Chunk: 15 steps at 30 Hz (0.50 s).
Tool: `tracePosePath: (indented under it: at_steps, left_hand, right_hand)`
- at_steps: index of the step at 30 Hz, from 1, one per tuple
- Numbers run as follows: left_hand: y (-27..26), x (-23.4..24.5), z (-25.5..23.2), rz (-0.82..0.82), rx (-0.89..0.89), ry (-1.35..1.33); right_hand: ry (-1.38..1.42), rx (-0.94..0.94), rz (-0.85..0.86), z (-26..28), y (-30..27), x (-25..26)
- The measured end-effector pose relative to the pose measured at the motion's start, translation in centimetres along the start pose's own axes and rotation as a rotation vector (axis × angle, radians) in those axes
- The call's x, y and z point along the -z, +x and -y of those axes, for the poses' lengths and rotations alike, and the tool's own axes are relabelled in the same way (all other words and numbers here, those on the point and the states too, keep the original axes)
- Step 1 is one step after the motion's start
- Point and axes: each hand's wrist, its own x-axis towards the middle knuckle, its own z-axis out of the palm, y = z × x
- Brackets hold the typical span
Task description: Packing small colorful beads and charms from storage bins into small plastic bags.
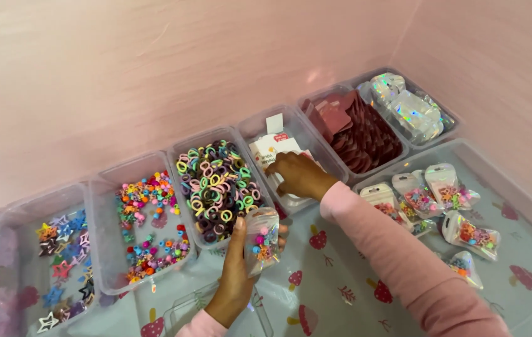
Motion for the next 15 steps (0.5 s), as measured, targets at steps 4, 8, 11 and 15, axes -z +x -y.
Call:
tracePosePath:
  at_steps: [4, 8, 11, 15]
  left_hand:
    - [0.3, -0.3, 0.5, -0.053, 0.042, -0.018]
    - [0.0, -0.1, 0.1, -0.002, 0.021, 0.013]
    - [-0.3, -0.2, -0.5, 0.005, 0.022, 0.031]
    - [-0.7, -0.5, -1.4, -0.017, 0.029, 0.062]
  right_hand:
    - [0.021, 0.018, -0.01, 0.0, 0.1, 0.0]
    - [0.018, 0.043, -0.119, 0.3, -0.2, 0.5]
    - [0.141, 0.081, -0.162, -0.4, -0.4, 1.2]
    - [0.319, 0.272, -0.32, -1.4, -0.9, 2.5]
